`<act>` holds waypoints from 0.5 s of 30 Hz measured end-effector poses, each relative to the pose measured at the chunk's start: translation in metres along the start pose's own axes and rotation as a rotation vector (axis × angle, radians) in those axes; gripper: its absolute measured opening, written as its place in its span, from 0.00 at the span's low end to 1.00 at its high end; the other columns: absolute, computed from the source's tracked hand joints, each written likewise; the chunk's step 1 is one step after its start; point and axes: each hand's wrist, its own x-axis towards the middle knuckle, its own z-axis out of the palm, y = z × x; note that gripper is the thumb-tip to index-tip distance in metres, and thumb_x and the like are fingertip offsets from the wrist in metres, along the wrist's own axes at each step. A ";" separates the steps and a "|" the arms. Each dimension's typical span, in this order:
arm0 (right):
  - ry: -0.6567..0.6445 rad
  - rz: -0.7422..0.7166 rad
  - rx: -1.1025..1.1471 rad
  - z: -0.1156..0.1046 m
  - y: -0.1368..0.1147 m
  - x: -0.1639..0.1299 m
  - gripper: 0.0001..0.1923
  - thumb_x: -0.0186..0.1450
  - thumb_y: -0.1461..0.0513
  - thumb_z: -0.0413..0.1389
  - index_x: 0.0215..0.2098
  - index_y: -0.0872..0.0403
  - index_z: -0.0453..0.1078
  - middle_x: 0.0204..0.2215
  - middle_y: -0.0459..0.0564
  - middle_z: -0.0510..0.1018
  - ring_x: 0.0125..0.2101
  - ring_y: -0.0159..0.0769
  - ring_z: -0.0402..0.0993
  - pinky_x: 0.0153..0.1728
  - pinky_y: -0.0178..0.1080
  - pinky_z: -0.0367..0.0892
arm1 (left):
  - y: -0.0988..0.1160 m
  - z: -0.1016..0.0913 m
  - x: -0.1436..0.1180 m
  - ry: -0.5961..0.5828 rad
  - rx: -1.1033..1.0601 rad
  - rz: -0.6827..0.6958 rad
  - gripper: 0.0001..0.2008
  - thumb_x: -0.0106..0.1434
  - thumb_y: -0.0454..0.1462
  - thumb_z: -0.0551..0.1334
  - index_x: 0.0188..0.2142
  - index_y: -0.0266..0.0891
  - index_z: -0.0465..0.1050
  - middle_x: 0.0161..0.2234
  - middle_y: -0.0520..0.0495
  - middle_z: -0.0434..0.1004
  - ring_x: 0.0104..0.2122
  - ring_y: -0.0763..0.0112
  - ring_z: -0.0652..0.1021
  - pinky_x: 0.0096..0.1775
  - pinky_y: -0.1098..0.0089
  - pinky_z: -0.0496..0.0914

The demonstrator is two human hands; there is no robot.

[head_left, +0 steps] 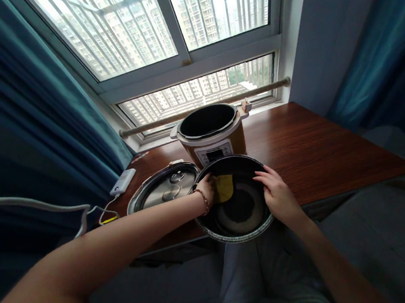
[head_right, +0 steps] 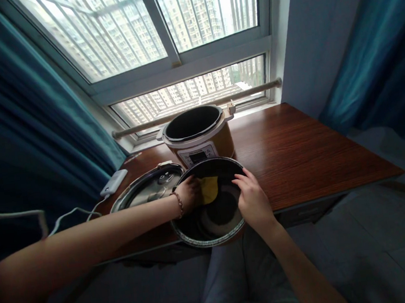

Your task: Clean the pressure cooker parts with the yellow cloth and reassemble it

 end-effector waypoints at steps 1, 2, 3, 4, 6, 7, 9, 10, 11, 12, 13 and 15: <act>0.000 0.000 0.000 0.000 0.000 0.000 0.22 0.58 0.73 0.41 0.43 0.56 0.71 0.49 0.52 0.72 0.59 0.38 0.53 0.59 0.47 0.55 | -0.001 -0.001 0.007 -0.028 0.002 0.016 0.06 0.55 0.35 0.58 0.32 0.41 0.73 0.30 0.46 0.76 0.45 0.58 0.72 0.51 0.47 0.60; 0.001 -0.001 -0.001 0.000 0.000 0.000 0.22 0.58 0.73 0.41 0.43 0.56 0.71 0.48 0.52 0.72 0.59 0.38 0.53 0.59 0.47 0.55 | -0.002 -0.001 0.014 -0.062 0.002 0.033 0.07 0.52 0.32 0.58 0.30 0.41 0.73 0.30 0.46 0.76 0.46 0.59 0.72 0.52 0.46 0.59; 0.003 -0.002 -0.002 0.001 0.000 0.000 0.22 0.58 0.73 0.41 0.42 0.57 0.71 0.48 0.52 0.72 0.59 0.38 0.53 0.59 0.47 0.54 | -0.002 -0.001 0.021 -0.092 0.001 0.049 0.09 0.50 0.29 0.57 0.28 0.43 0.73 0.31 0.47 0.76 0.48 0.60 0.71 0.54 0.47 0.57; 0.004 -0.003 -0.005 0.001 0.000 0.000 0.22 0.58 0.73 0.41 0.42 0.57 0.71 0.48 0.52 0.73 0.59 0.38 0.53 0.59 0.47 0.54 | -0.002 -0.001 0.027 -0.117 0.002 0.071 0.12 0.47 0.27 0.57 0.26 0.44 0.73 0.31 0.47 0.77 0.49 0.61 0.71 0.56 0.49 0.55; 0.003 -0.006 -0.008 0.001 0.000 0.000 0.21 0.58 0.73 0.41 0.42 0.58 0.72 0.48 0.52 0.73 0.59 0.38 0.53 0.59 0.46 0.54 | -0.003 0.000 0.037 -0.158 0.009 0.143 0.17 0.43 0.23 0.55 0.22 0.47 0.72 0.33 0.49 0.77 0.52 0.64 0.69 0.59 0.54 0.52; 0.003 -0.007 -0.008 0.001 0.000 0.000 0.22 0.58 0.73 0.41 0.42 0.58 0.72 0.48 0.52 0.73 0.59 0.38 0.53 0.59 0.46 0.54 | -0.004 0.000 0.041 -0.175 0.013 0.192 0.19 0.42 0.22 0.54 0.23 0.48 0.73 0.34 0.51 0.78 0.53 0.65 0.68 0.60 0.55 0.51; 0.003 -0.007 -0.008 0.001 -0.001 0.000 0.22 0.57 0.73 0.41 0.42 0.58 0.72 0.47 0.52 0.73 0.58 0.38 0.53 0.59 0.47 0.55 | -0.006 -0.001 0.044 -0.199 0.040 0.286 0.22 0.41 0.21 0.53 0.26 0.49 0.74 0.37 0.52 0.78 0.53 0.65 0.68 0.61 0.55 0.49; 0.002 -0.005 -0.009 0.000 -0.001 0.000 0.22 0.57 0.73 0.41 0.41 0.57 0.72 0.47 0.52 0.73 0.58 0.38 0.53 0.59 0.47 0.55 | -0.008 -0.001 0.044 -0.201 0.067 0.315 0.23 0.42 0.20 0.52 0.28 0.49 0.74 0.38 0.52 0.78 0.54 0.65 0.68 0.61 0.55 0.48; 0.001 -0.002 -0.010 0.000 -0.001 0.000 0.22 0.57 0.73 0.41 0.41 0.57 0.72 0.47 0.52 0.73 0.58 0.38 0.53 0.58 0.47 0.55 | -0.009 -0.002 0.042 -0.193 0.102 0.326 0.24 0.42 0.20 0.52 0.30 0.49 0.75 0.40 0.52 0.77 0.54 0.65 0.67 0.61 0.55 0.47; -0.002 0.000 -0.012 -0.001 -0.001 0.000 0.22 0.57 0.73 0.41 0.41 0.57 0.72 0.47 0.52 0.74 0.58 0.38 0.53 0.58 0.47 0.55 | -0.011 -0.004 0.040 -0.178 0.143 0.328 0.25 0.43 0.20 0.51 0.32 0.48 0.75 0.42 0.51 0.77 0.54 0.65 0.67 0.61 0.55 0.47; -0.005 0.000 -0.013 -0.001 -0.002 0.000 0.22 0.57 0.73 0.41 0.41 0.57 0.72 0.47 0.52 0.74 0.58 0.38 0.53 0.58 0.47 0.55 | -0.012 -0.005 0.037 -0.157 0.182 0.324 0.25 0.44 0.21 0.51 0.35 0.46 0.75 0.43 0.49 0.76 0.55 0.65 0.66 0.61 0.55 0.46; -0.010 -0.003 -0.015 -0.001 -0.001 0.000 0.22 0.56 0.74 0.42 0.41 0.57 0.72 0.46 0.51 0.74 0.58 0.38 0.53 0.59 0.46 0.55 | -0.014 -0.006 0.028 -0.095 0.233 0.314 0.25 0.46 0.21 0.51 0.38 0.42 0.74 0.46 0.46 0.75 0.55 0.64 0.66 0.61 0.55 0.45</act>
